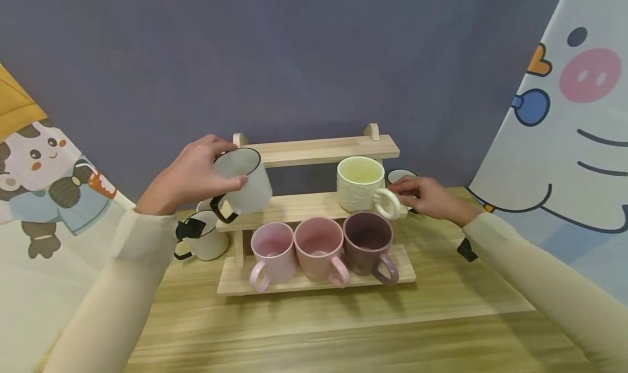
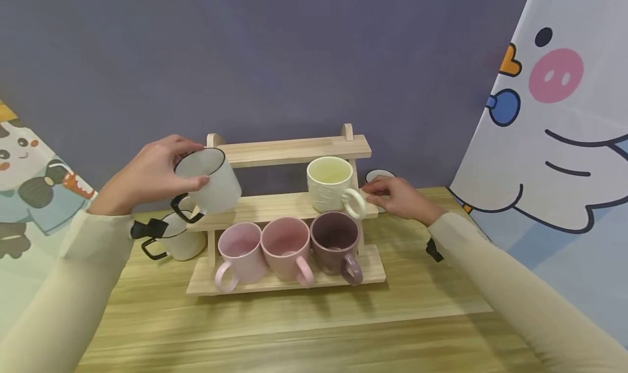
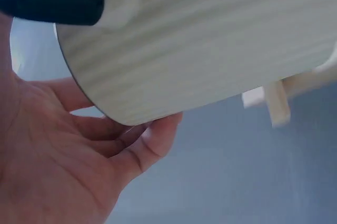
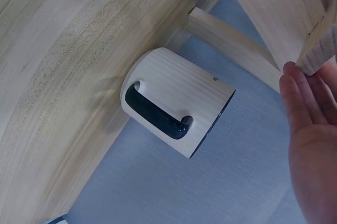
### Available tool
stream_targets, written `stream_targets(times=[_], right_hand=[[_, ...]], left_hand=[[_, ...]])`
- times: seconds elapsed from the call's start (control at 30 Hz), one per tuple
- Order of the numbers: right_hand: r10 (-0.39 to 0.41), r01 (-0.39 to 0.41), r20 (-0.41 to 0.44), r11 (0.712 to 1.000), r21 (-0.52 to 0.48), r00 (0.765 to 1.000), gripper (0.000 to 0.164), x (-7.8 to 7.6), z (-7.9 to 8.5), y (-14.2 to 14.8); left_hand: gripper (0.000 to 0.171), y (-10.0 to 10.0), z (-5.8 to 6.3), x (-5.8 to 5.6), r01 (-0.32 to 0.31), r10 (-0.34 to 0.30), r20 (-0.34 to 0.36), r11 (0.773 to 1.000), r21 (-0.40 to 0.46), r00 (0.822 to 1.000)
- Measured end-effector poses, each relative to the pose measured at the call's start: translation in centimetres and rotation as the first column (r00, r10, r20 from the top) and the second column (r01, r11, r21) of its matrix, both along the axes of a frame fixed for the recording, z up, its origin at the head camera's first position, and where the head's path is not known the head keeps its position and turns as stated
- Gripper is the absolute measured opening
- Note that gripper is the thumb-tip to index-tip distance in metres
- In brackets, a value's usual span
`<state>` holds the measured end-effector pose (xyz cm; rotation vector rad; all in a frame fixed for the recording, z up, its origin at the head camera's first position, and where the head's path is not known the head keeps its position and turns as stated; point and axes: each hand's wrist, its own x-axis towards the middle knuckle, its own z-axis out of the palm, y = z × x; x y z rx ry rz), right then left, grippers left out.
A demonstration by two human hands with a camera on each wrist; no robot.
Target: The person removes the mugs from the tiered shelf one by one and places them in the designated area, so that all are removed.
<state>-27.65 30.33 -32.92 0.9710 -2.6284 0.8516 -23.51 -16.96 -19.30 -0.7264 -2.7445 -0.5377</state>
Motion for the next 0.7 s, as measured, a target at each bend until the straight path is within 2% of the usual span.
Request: stream_targets(times=[0.17,0.3,0.47,0.57,0.7], right_hand=[[0.017,-0.017,-0.027,1.0,-0.008,0.999,0.027,-0.1,-0.2,0.1],[0.02,-0.021,-0.034,1.0,-0.014,0.999,0.027,-0.1,-0.2,0.1],[0.025,-0.026,-0.028,1.0,-0.014,0.999,0.027,0.0,-0.1,0.2],[0.043,-0.044,-0.023,0.999,-0.023,0.999,0.028,0.0,-0.1,0.2],[0.055,-0.056,-0.03,0.998,-0.024,0.998,0.028,0.0,-0.2,-0.1]], left_hand=[[0.063,-4.2,0.3,2.5,-0.054,0.053,-0.011,0.998,-0.027,0.999],[0.064,-6.7,-0.7,4.2,-0.073,0.072,-0.017,0.994,-0.087,0.997],[0.064,-9.1,-3.8,5.1,-0.035,0.033,-0.02,0.988,-0.153,0.999],[0.06,-10.0,-5.9,5.3,0.004,-0.007,-0.026,0.99,-0.142,1.0],[0.059,-10.8,-8.8,5.2,0.049,-0.048,0.011,0.988,-0.148,0.999]])
